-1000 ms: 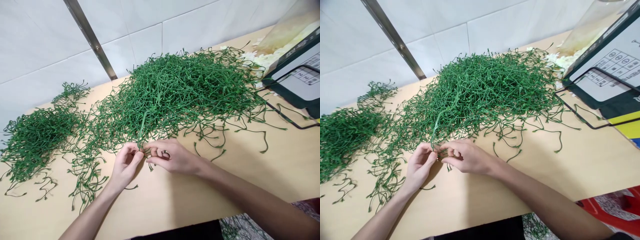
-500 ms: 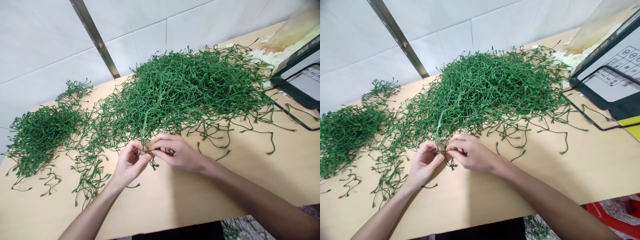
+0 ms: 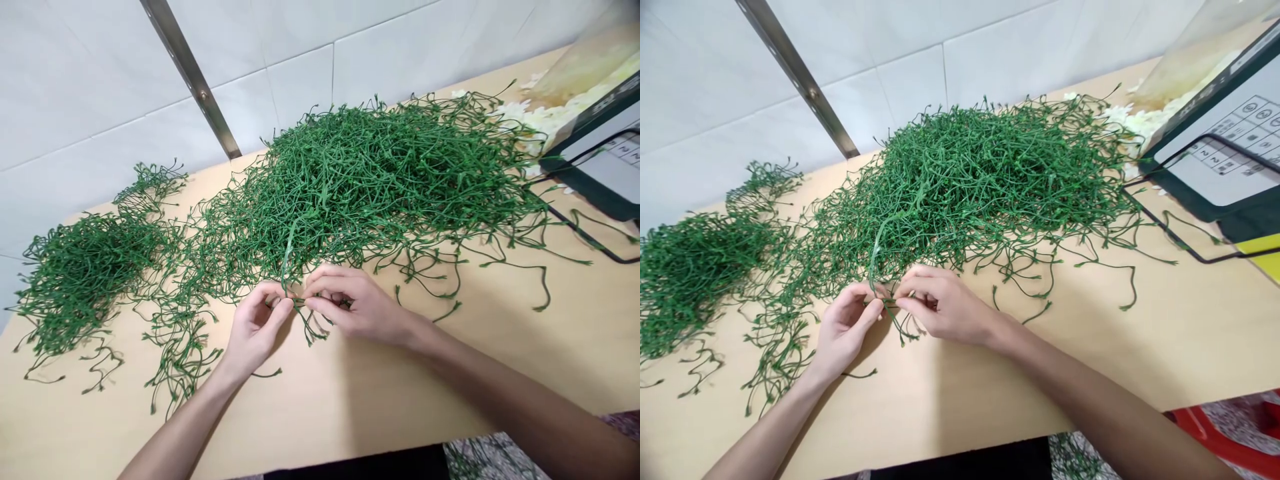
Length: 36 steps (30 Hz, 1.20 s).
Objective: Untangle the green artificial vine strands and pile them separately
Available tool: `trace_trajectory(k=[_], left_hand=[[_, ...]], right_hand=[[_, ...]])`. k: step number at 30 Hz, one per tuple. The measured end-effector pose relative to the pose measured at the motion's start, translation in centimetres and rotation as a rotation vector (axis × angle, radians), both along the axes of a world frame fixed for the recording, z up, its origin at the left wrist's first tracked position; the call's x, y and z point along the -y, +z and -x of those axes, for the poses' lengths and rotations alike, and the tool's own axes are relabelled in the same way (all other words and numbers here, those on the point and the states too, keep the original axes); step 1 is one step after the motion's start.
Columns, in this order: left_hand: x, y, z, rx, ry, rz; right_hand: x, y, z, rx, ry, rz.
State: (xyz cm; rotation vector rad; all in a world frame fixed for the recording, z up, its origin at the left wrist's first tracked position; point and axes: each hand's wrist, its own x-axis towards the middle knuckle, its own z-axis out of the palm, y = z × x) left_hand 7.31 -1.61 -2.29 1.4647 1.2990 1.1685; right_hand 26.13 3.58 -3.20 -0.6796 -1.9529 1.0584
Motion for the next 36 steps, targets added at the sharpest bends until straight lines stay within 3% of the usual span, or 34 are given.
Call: trace_trajectory(k=[6, 10, 15, 20, 27, 31, 36], left_hand=[[0.2, -0.4, 0.2, -0.060, -0.057, -0.076], [0.3, -0.4, 0.2, -0.097, -0.095, -0.127], [0.2, -0.4, 0.0, 0.022, -0.138, -0.119], [0.1, -0.4, -0.2, 0.025, -0.092, -0.087], [-0.1, 0.5, 0.2, 0.032, -0.071, 0.088], [-0.1, 1.0, 0.5, 0.049, -0.125, 0.233], [0.1, 1.0, 0.4, 0.012, -0.235, 0.246]], right_hand=[[0.2, 0.9, -0.2, 0.020, 0.243, 0.565], [0.2, 1.2, -0.2, -0.003, 0.221, 0.580], [0.3, 1.1, -0.2, 0.018, 0.234, 0.643], [0.1, 1.1, -0.1, -0.080, 0.178, 0.610], [-0.2, 1.6, -0.1, -0.052, 0.205, 0.726], [-0.1, 1.5, -0.1, -0.010, 0.195, 0.753], [0.1, 1.1, -0.1, -0.021, 0.256, 0.805]])
